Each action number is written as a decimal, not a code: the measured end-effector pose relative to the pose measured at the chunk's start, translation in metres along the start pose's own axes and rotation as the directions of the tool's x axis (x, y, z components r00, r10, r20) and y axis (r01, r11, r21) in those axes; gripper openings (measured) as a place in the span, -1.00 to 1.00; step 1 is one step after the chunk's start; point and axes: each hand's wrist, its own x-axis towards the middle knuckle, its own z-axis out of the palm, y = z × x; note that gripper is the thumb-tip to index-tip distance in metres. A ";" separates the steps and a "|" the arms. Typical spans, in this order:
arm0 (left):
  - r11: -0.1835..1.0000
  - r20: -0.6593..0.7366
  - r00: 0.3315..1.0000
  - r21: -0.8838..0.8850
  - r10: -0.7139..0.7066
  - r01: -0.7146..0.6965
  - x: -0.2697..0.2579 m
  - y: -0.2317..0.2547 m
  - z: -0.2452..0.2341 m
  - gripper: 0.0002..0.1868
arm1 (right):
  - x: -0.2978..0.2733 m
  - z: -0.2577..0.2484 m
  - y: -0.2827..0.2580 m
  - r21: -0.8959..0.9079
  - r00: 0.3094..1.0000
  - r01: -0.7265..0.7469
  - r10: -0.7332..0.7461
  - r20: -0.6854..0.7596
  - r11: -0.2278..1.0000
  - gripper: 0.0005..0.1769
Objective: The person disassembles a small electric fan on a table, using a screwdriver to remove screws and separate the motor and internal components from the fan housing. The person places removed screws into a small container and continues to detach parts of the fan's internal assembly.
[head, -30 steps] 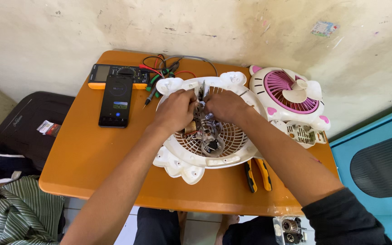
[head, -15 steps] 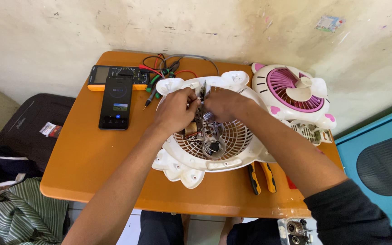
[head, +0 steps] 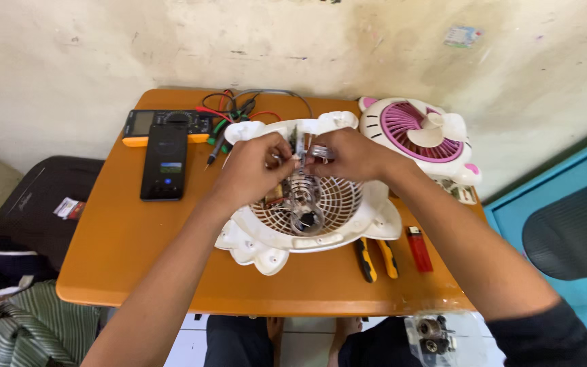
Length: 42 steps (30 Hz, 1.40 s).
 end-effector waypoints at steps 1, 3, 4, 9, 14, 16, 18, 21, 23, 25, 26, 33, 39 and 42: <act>0.996 0.034 0.997 -0.061 -0.069 0.071 -0.009 0.010 0.002 -0.78 | -0.015 -0.006 -0.013 0.024 1.000 -0.009 0.009 -0.005 1.000 -0.68; 0.985 0.045 0.996 -0.155 -0.072 0.078 -0.024 0.030 0.010 -0.78 | -0.045 -0.017 -0.039 0.022 0.998 -0.021 0.022 -0.053 1.000 -0.70; 0.982 0.015 1.000 -0.191 -0.009 0.012 -0.031 0.039 0.013 -0.78 | -0.061 -0.021 -0.051 -0.006 0.995 -0.025 0.025 -0.095 1.000 -0.72; 0.951 -0.011 0.990 -0.278 0.138 -0.136 -0.082 0.089 0.052 -0.83 | -0.155 -0.034 -0.092 0.019 0.947 -0.194 0.192 -0.259 0.981 -0.76; 0.934 0.149 0.945 -0.259 0.292 -0.248 -0.127 0.122 0.127 -0.78 | -0.271 0.000 -0.089 0.242 0.790 -0.423 0.486 -0.373 0.873 -0.75; 0.932 0.231 0.930 -0.292 0.287 -0.216 -0.140 0.129 0.164 -0.79 | -0.314 0.024 -0.085 0.375 0.714 -0.447 0.576 -0.398 0.812 -0.78; 0.933 0.291 0.917 -0.313 0.272 -0.178 -0.144 0.132 0.195 -0.79 | -0.344 0.046 -0.077 0.452 0.635 -0.499 0.667 -0.389 0.739 -0.79; 0.949 0.383 0.903 -0.305 0.196 -0.077 -0.157 0.131 0.232 -0.77 | -0.375 0.076 -0.069 0.486 0.524 -0.627 0.791 -0.314 0.609 -0.79; 0.961 0.433 0.892 -0.276 0.128 -0.004 -0.162 0.130 0.251 -0.77 | -0.385 0.089 -0.065 0.462 0.482 -0.693 0.832 -0.274 0.553 -0.78; 0.964 0.450 0.878 -0.263 0.166 -0.047 -0.168 0.129 0.263 -0.78 | -0.390 0.095 -0.061 0.477 0.459 -0.716 0.859 -0.226 0.509 -0.77; 0.964 0.458 0.870 -0.256 0.182 -0.067 -0.170 0.129 0.268 -0.78 | -0.392 0.096 -0.060 0.484 0.449 -0.727 0.871 -0.200 0.486 -0.76; 0.969 0.459 0.868 -0.227 0.192 -0.094 -0.166 0.132 0.281 -0.68 | -0.406 0.090 -0.057 0.520 0.419 -0.686 0.860 -0.290 0.509 -0.76; 0.950 0.438 0.885 -0.313 0.156 -0.013 -0.167 0.127 0.249 -0.76 | -0.399 0.084 -0.064 0.502 0.440 -0.661 0.830 -0.343 0.558 -0.78; 0.961 0.457 0.889 -0.258 0.025 0.105 -0.175 0.120 0.220 -0.79 | -0.381 0.085 -0.080 0.514 0.496 -0.590 0.782 -0.378 0.623 -0.80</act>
